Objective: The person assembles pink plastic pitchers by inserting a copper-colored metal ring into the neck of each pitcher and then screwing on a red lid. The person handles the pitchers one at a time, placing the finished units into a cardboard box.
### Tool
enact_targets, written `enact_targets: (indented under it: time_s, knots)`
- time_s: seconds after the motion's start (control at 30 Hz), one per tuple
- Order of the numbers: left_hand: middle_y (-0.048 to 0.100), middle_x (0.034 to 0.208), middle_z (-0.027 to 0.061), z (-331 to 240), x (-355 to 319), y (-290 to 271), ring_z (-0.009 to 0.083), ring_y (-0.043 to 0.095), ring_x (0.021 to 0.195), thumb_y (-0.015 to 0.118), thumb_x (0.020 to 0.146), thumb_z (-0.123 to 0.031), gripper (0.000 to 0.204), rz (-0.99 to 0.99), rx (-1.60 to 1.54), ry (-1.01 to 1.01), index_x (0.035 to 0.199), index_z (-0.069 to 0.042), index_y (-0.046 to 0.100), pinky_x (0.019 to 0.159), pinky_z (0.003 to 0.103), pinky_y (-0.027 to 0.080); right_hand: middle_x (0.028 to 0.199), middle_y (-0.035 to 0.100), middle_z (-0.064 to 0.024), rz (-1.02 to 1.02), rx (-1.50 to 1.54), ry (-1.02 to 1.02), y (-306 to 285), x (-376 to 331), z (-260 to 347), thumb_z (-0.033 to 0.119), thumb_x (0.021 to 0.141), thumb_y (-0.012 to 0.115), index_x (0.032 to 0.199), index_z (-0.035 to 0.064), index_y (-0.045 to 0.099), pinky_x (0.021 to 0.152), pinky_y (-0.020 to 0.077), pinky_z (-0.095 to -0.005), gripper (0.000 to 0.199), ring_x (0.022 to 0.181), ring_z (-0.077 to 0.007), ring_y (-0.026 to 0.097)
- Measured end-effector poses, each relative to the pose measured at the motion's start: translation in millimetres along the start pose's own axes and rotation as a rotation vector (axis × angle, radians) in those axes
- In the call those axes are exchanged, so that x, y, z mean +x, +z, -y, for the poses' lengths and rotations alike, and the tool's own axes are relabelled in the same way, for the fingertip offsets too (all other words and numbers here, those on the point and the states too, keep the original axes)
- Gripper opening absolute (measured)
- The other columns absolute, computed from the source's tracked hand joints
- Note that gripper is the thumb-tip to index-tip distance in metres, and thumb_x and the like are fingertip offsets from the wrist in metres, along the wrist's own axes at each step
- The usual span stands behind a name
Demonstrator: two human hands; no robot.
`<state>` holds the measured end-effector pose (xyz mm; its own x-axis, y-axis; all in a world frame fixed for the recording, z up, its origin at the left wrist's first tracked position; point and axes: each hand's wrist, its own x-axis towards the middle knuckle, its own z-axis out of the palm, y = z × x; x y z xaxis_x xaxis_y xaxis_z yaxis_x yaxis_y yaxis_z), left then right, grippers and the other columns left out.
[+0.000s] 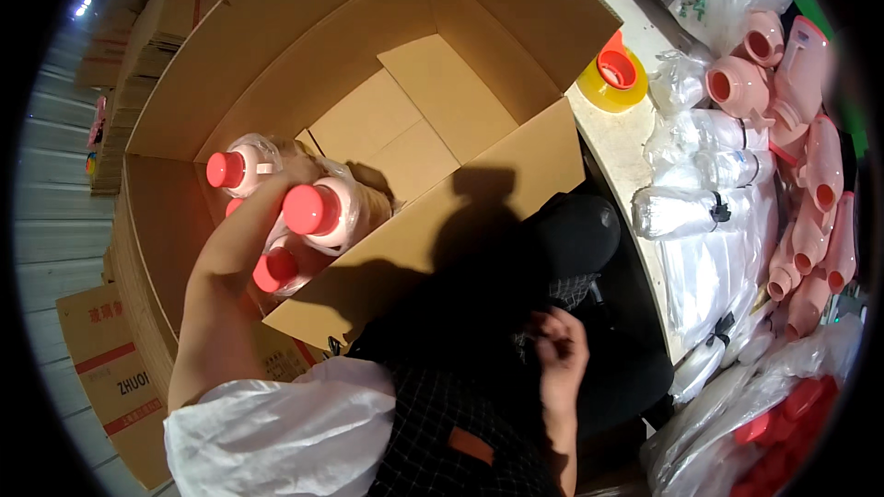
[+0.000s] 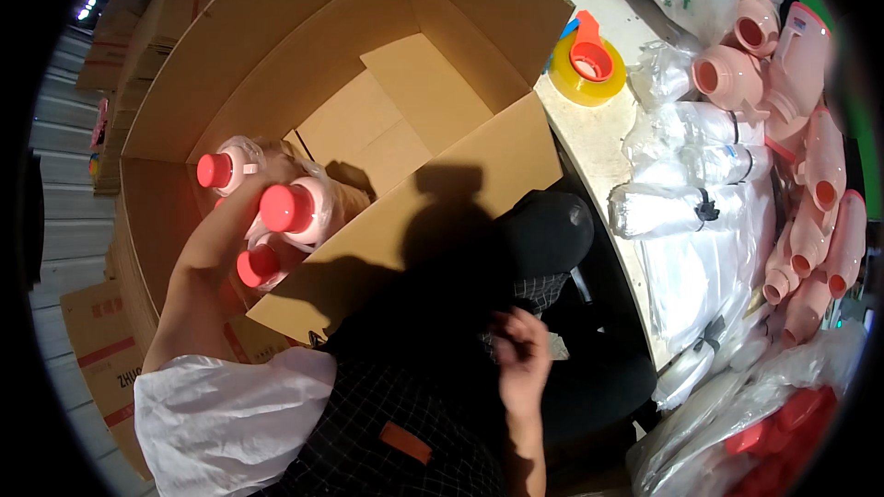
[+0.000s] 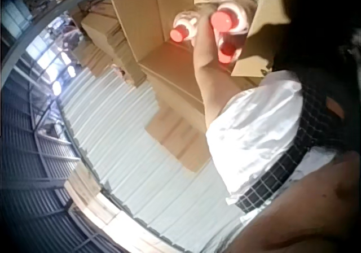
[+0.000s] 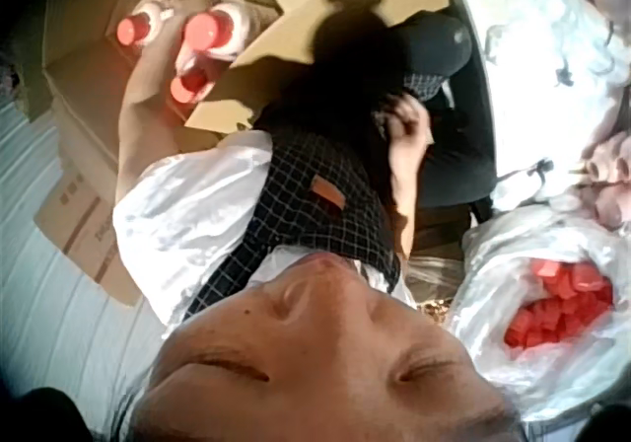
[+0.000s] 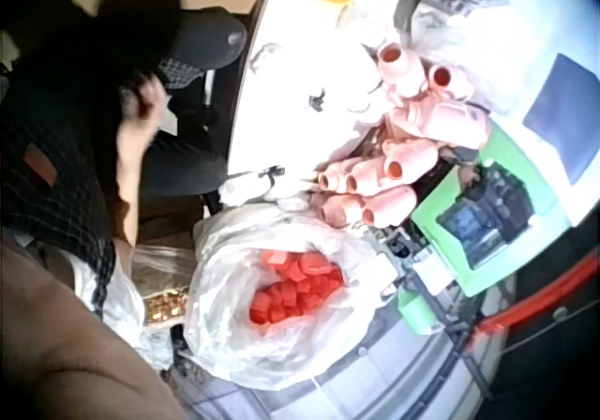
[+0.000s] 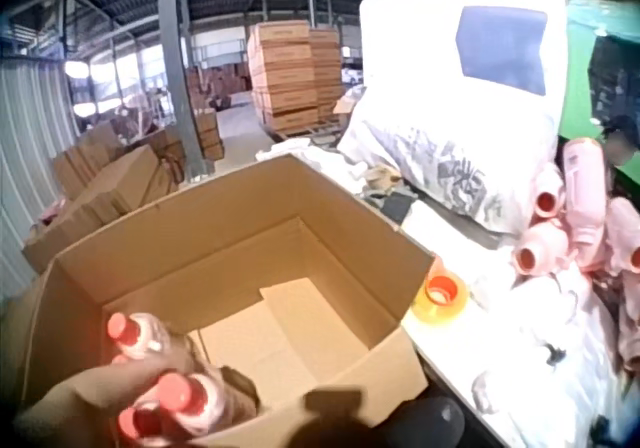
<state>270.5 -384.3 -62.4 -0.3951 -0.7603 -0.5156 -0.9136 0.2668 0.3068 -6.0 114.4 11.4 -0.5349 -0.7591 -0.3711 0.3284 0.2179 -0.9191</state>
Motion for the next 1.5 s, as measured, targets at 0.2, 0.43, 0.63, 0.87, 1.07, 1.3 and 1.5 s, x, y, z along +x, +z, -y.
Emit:
enact_targets:
  time_s: [0.2,0.43,0.63,0.87,1.07,1.3,1.5]
  knots:
    - [0.07,0.114,0.0196,66,39,66,0.0345,0.069,0.099,0.051,0.097,-0.01,0.029,0.089,0.369,0.259,0.118,0.006,0.064,0.085,0.044,0.056,0.089,0.061,-0.0019,-0.614,-0.05,-0.2,-155,16,30,0.008,0.098,0.066,0.112,-0.0006,0.06,0.082,0.0518,-0.0296,0.017,0.08,-0.012,0.058]
    - [0.069,0.117,0.0224,92,35,60,0.0386,0.071,0.098,0.05,0.098,-0.011,0.032,0.129,0.423,0.079,0.12,0.006,0.064,0.082,0.047,0.058,0.124,0.054,-0.0246,-1.48,-0.673,-0.47,-378,127,127,0.018,0.079,0.081,0.13,-0.0073,0.042,0.1,0.0467,-0.0424,0.069,0.114,-0.034,0.057]
    - [0.053,0.142,0.0206,-22,4,-5,0.0311,0.055,0.128,0.06,0.098,-0.014,0.051,-0.283,0.204,-0.029,0.144,0.004,0.046,0.107,0.039,0.044,0.124,0.054,-0.0292,-1.638,-0.971,0.055,-483,183,121,0.031,0.075,0.082,0.125,-0.0054,0.04,0.1,0.0466,-0.0488,0.075,0.114,-0.0457,0.056]
    - [0.066,0.105,0.0121,-318,-90,48,0.0259,0.061,0.099,0.06,0.094,-0.009,0.023,-0.459,-0.281,0.854,0.115,-0.001,0.061,0.092,0.035,0.048,0.109,0.049,-0.0197,-1.712,-0.894,-0.557,-394,123,138,0.025,0.07,0.083,0.111,-0.0009,0.049,0.092,0.045,-0.0464,0.06,0.103,-0.039,0.053]
    - [0.064,0.13,0.0146,-489,-166,217,0.0208,0.061,0.114,0.043,0.105,-0.041,0.052,0.919,-0.955,0.772,0.137,-0.001,0.05,0.091,0.035,0.05,0.093,0.049,-0.0103,-1.417,-1.123,-0.984,-242,-10,82,0.018,0.065,0.084,0.105,0.0065,0.054,0.076,0.0411,-0.0364,0.051,0.086,-0.0268,0.051]
    - [0.066,0.095,0.0092,-470,-177,261,0.0208,0.065,0.074,0.048,0.101,-0.02,0.031,1.307,-1.119,0.195,0.124,0.0,0.056,0.054,0.031,0.052,0.101,0.061,-0.017,-1.37,-1.295,-0.821,-265,-118,94,0.011,0.07,0.074,0.11,0.0008,0.06,0.082,0.048,-0.043,0.043,0.089,-0.0374,0.06]
    - [0.069,0.098,0.0099,-401,-201,253,0.0202,0.068,0.08,0.056,0.093,-0.003,0.027,1.086,-0.995,0.193,0.12,-0.003,0.061,0.066,0.032,0.056,0.132,0.055,-0.0319,-1.949,-0.821,0.059,-446,-108,117,0.033,0.083,0.078,0.141,-0.0051,0.04,0.105,0.0412,-0.0483,0.08,0.124,-0.0504,0.05]
